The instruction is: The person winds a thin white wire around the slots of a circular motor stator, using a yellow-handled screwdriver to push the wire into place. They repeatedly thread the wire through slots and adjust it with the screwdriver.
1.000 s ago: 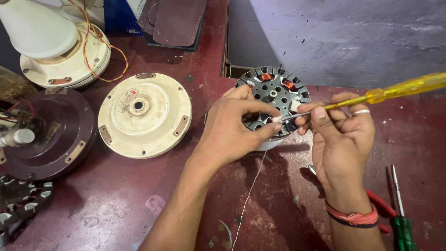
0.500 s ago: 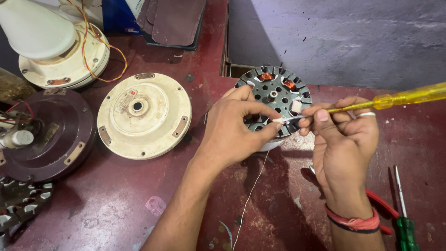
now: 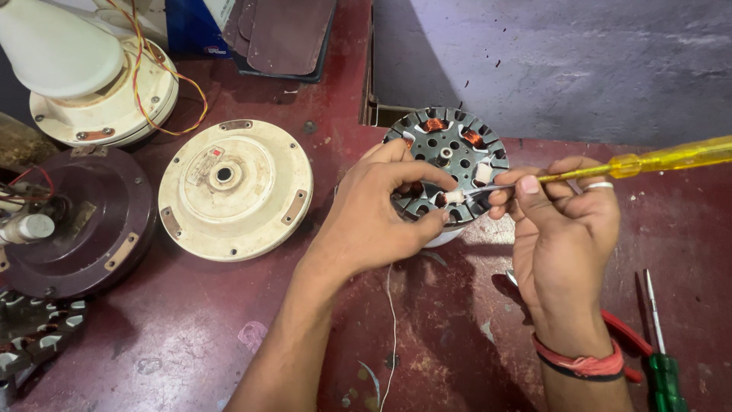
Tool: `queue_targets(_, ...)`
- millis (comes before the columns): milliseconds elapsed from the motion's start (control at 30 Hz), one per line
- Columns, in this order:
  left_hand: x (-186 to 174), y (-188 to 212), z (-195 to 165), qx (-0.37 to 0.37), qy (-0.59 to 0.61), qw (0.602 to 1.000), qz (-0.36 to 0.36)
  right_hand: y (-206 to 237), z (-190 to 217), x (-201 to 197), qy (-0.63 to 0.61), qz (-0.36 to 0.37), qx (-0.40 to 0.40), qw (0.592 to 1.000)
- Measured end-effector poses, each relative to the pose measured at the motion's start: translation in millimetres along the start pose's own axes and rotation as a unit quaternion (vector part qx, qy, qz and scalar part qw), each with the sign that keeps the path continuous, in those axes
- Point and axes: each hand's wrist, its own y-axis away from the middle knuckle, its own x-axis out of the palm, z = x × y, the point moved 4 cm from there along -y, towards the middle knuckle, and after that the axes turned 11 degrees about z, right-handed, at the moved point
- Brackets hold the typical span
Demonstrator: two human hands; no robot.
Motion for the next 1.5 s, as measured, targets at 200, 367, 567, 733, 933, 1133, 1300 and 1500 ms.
queue_targets(200,2.3,-0.7,2.6,-0.008,0.003,1.0,-0.012,1.3,0.7,0.0,0.026,-0.002,-0.016,1.0)
queue_targets(367,4.6,-0.1,1.4,-0.004,-0.018,0.999,-0.037,2.2,3.3,8.6,0.059,0.016,-0.04,0.997)
queue_targets(567,5.0,-2.1,6.0,-0.025,-0.018,0.999,-0.031,7.0,14.9,24.1,0.256,0.041,-0.074,0.963)
queue_targets(733,5.3,-2.7,8.3,-0.033,-0.02,0.999,-0.024,12.0,20.0,41.8,0.346,0.08,-0.126,0.926)
queue_targets(933,2.5,-2.0,6.5,-0.01,-0.02,0.999,-0.027,13.3,21.7,56.0,0.429,0.084,-0.104,0.893)
queue_targets(1133,-7.6,0.7,10.5,-0.01,0.06,0.998,0.027,10.3,29.2,51.9,0.365,0.056,-0.102,0.924)
queue_targets(1300,-10.9,0.5,12.7,-0.011,0.089,0.995,0.042,15.7,18.7,57.3,0.318,0.075,-0.086,0.941)
queue_targets(1500,-12.6,3.4,16.0,0.018,0.076,0.997,0.023,17.0,12.4,65.5,0.357,0.108,-0.123,0.92)
